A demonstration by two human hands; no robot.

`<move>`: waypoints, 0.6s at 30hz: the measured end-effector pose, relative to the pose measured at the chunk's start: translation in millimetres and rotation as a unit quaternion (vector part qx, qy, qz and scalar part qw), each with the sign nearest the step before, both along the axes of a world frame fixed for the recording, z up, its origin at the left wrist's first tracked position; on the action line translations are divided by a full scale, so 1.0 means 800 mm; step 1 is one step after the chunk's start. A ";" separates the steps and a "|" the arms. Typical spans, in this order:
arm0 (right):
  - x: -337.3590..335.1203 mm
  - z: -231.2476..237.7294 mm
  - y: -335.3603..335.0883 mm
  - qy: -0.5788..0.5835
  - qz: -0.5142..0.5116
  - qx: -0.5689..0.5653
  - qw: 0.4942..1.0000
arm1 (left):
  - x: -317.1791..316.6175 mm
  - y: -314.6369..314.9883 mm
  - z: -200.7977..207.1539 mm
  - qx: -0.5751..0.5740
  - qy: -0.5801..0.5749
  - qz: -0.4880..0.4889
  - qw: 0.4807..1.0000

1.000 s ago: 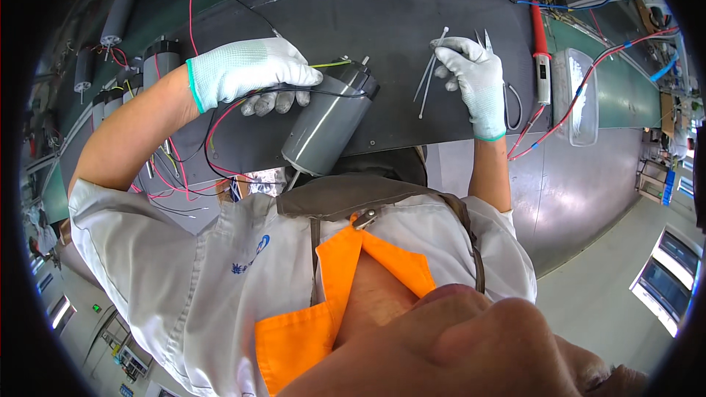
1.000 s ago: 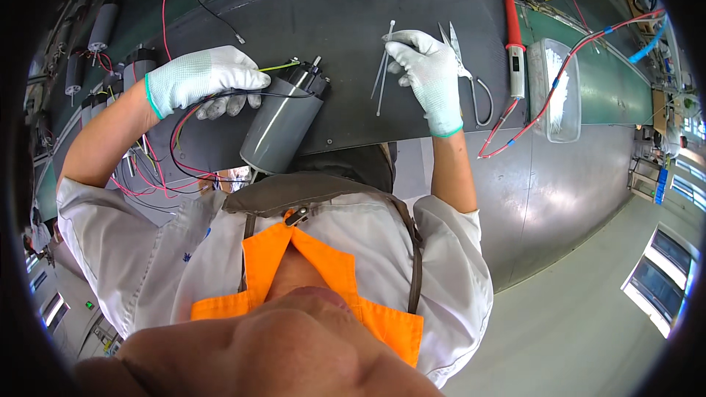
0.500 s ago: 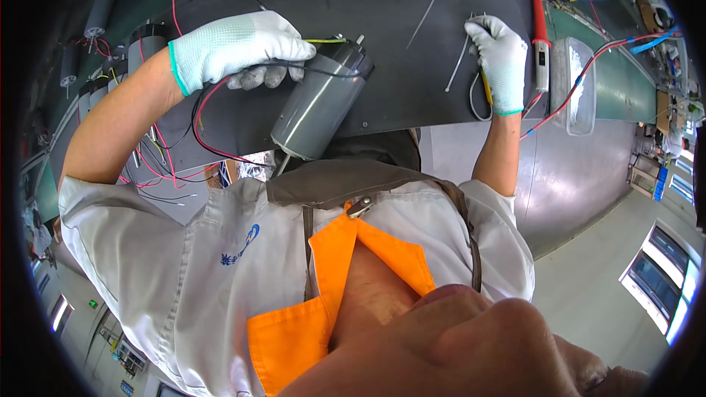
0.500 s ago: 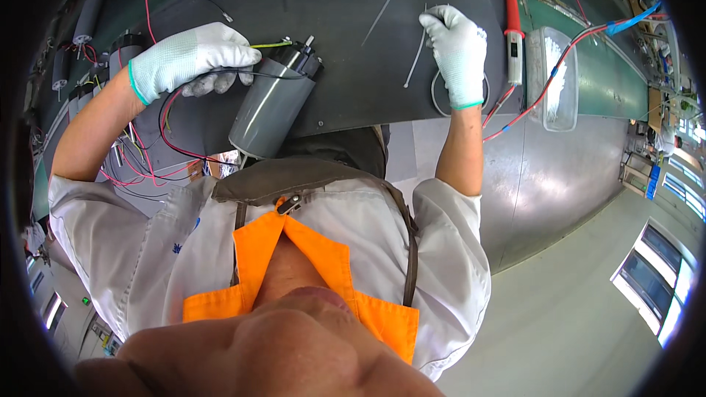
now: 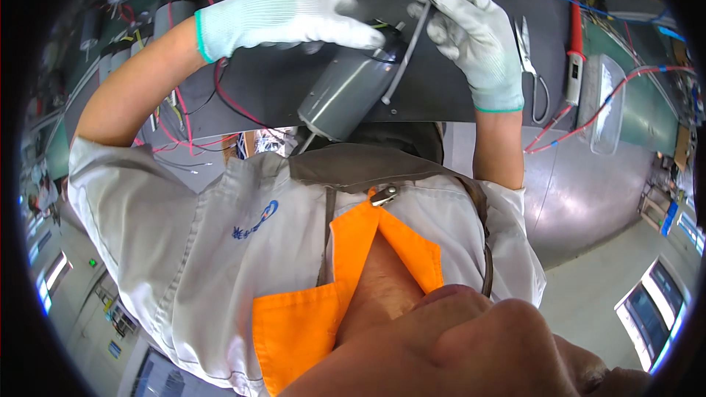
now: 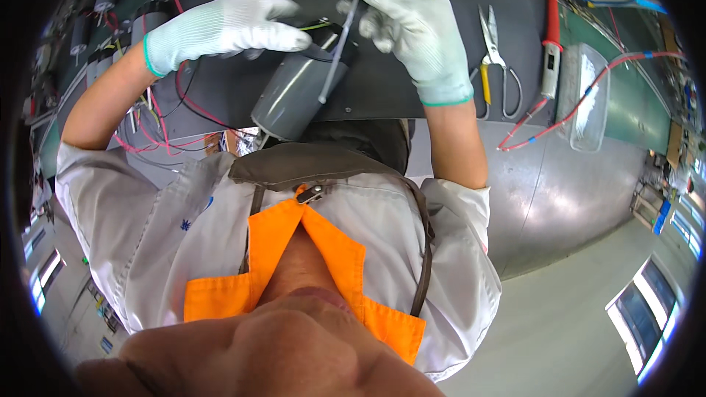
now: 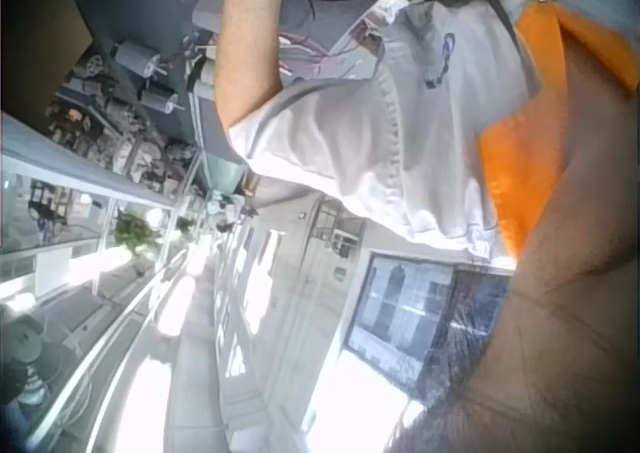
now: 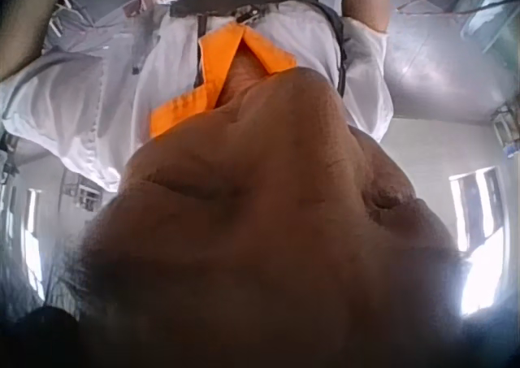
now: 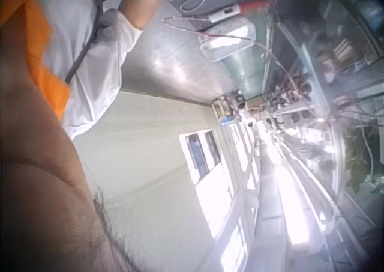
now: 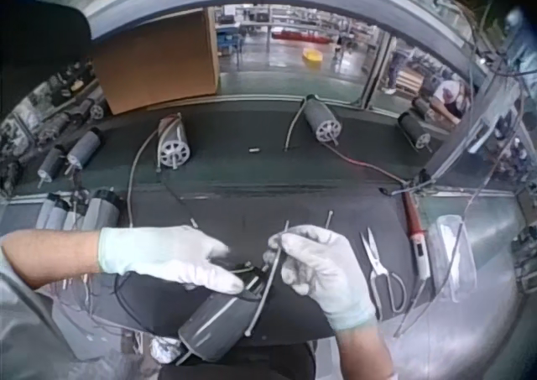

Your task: The person assembles cylindrical electric motors by inserting wires into the motor housing and securing them with pliers. They then use a red testing tool to check the connections on each motor before placing it on the table and picking up the next one.

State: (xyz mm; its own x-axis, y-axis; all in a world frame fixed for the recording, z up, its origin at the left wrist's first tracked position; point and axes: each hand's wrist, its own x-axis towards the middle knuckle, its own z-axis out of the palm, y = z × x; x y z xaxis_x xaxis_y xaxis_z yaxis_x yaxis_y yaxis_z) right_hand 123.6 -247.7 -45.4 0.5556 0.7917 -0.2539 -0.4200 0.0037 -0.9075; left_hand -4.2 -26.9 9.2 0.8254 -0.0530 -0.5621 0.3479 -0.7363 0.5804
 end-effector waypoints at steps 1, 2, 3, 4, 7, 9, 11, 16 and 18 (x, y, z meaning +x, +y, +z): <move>-0.005 0.010 0.017 -0.022 -0.008 -0.012 1.000 | 0.000 -0.002 -0.002 -0.004 -0.020 0.011 1.000; -0.013 0.022 0.035 -0.045 -0.016 -0.025 0.999 | -0.002 -0.003 -0.010 -0.009 -0.043 0.021 0.999; -0.020 0.028 0.049 -0.069 -0.026 -0.038 0.997 | -0.002 -0.002 -0.013 -0.015 -0.065 0.031 0.997; -0.021 0.025 0.059 -0.084 -0.025 -0.013 0.996 | 0.002 0.000 -0.009 -0.005 -0.015 0.050 0.999; -0.021 0.014 0.075 -0.143 -0.041 -0.063 0.987 | -0.008 0.004 -0.004 -0.112 0.048 0.139 0.983; -0.032 0.021 0.070 -0.340 -0.103 -0.081 0.931 | -0.020 0.010 -0.010 -0.184 0.028 0.179 0.966; -0.027 -0.006 0.043 -0.568 -0.145 0.019 0.810 | -0.023 0.015 -0.012 -0.233 0.037 0.192 0.953; -0.058 -0.008 0.031 -0.724 -0.032 0.075 0.685 | -0.017 0.017 -0.021 -0.270 0.038 0.213 0.938; -0.065 -0.007 0.039 -0.757 0.021 0.064 0.650 | -0.017 0.024 -0.026 -0.268 0.017 0.177 0.947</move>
